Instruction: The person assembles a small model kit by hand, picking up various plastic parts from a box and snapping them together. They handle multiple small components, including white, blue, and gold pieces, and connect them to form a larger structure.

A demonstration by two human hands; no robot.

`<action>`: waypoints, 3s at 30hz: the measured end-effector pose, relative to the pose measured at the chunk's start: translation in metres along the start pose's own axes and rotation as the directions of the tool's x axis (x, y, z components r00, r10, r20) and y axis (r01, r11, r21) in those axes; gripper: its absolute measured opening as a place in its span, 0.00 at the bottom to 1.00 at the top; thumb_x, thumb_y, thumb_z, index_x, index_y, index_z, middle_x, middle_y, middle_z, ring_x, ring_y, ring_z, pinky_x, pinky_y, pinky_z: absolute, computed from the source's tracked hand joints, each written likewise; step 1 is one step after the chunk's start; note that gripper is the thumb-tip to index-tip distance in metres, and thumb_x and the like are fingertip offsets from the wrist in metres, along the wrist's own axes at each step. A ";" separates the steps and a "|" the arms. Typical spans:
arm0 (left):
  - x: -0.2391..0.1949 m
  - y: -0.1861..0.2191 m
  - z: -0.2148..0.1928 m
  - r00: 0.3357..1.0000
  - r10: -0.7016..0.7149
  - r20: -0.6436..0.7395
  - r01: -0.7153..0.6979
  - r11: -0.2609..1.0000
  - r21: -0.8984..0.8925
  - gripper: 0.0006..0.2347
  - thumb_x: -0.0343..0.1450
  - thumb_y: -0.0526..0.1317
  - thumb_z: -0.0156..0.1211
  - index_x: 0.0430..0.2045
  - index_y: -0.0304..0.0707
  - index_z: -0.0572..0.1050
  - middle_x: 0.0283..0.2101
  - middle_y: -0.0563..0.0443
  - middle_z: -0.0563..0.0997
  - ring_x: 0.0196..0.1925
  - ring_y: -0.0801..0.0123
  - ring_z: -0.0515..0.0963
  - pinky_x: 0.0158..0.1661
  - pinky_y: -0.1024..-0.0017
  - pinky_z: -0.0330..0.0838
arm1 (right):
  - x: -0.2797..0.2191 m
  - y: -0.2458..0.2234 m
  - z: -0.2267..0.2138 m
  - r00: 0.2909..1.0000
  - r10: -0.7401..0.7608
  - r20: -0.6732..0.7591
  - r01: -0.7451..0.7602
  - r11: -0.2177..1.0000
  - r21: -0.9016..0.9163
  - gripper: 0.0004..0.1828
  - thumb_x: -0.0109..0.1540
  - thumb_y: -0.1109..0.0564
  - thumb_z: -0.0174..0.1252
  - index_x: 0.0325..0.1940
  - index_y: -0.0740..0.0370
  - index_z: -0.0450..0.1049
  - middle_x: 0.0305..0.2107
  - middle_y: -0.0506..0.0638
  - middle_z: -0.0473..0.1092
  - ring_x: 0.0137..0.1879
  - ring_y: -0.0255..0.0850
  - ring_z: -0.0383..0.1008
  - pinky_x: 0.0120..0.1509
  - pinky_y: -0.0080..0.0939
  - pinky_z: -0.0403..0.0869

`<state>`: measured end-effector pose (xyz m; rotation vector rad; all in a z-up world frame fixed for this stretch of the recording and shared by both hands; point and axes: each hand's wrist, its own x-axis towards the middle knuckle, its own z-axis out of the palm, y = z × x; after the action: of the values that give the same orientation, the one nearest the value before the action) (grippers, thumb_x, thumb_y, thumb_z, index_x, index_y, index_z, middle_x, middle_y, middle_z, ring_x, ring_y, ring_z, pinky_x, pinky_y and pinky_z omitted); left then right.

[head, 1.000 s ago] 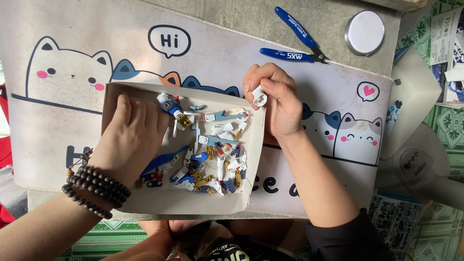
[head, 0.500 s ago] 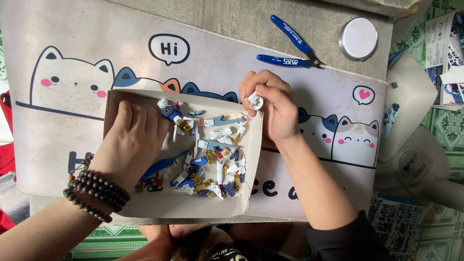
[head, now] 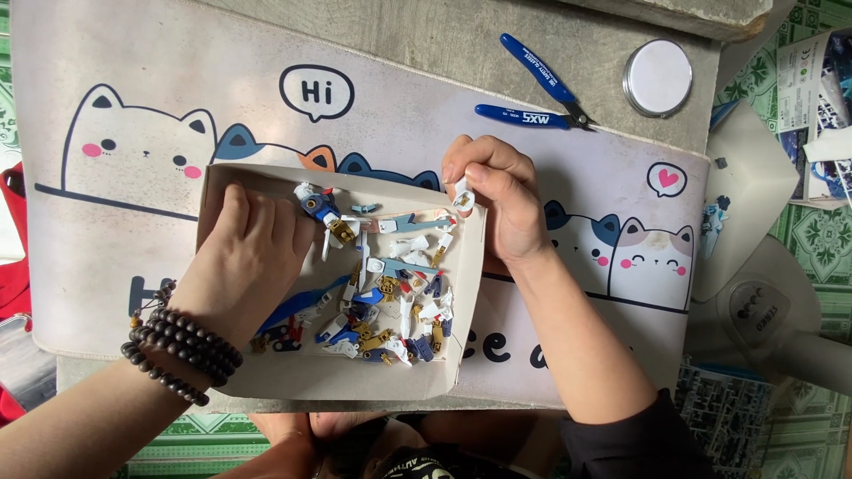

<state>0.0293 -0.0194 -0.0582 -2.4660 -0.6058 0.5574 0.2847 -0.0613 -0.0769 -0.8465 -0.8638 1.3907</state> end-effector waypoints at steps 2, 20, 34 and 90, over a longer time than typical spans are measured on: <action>0.000 0.000 0.001 1.000 0.009 -0.003 -0.009 1.000 -0.002 0.11 0.66 0.38 0.47 0.40 0.37 0.67 0.40 0.43 0.74 0.45 0.59 0.73 0.52 0.63 0.63 | 0.000 0.000 0.000 1.000 -0.014 0.011 0.015 0.999 -0.043 0.07 0.56 0.57 0.46 0.32 0.60 0.69 0.29 0.47 0.65 0.33 0.31 0.56 0.40 0.30 0.57; 0.000 0.000 0.001 1.000 0.017 0.017 -0.017 1.000 -0.005 0.10 0.67 0.38 0.46 0.40 0.37 0.68 0.41 0.43 0.73 0.45 0.59 0.72 0.51 0.64 0.61 | -0.002 0.000 0.002 1.000 -0.025 -0.002 0.024 0.991 -0.132 0.07 0.52 0.57 0.49 0.34 0.59 0.67 0.29 0.45 0.64 0.31 0.29 0.55 0.37 0.26 0.56; 0.001 -0.003 0.001 0.999 0.032 0.004 -0.032 0.999 -0.008 0.10 0.67 0.38 0.47 0.39 0.37 0.68 0.40 0.43 0.74 0.45 0.59 0.72 0.52 0.63 0.62 | -0.001 -0.002 0.004 0.999 -0.046 0.001 0.045 0.970 -0.237 0.05 0.51 0.59 0.51 0.32 0.55 0.68 0.28 0.44 0.64 0.36 0.31 0.56 0.45 0.29 0.57; -0.013 0.001 -0.036 0.969 0.122 -0.215 -0.236 0.714 -0.659 0.06 0.70 0.42 0.50 0.35 0.43 0.69 0.25 0.55 0.77 0.22 0.74 0.76 0.34 0.73 0.74 | -0.008 0.005 -0.007 0.999 0.006 -0.033 -0.014 0.966 -0.260 0.11 0.60 0.55 0.45 0.43 0.61 0.66 0.33 0.49 0.67 0.36 0.31 0.62 0.45 0.26 0.62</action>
<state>0.0365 -0.0414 -0.0278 -3.2635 -0.5774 0.2108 0.2886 -0.0690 -0.0848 -1.0713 -1.0335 1.2853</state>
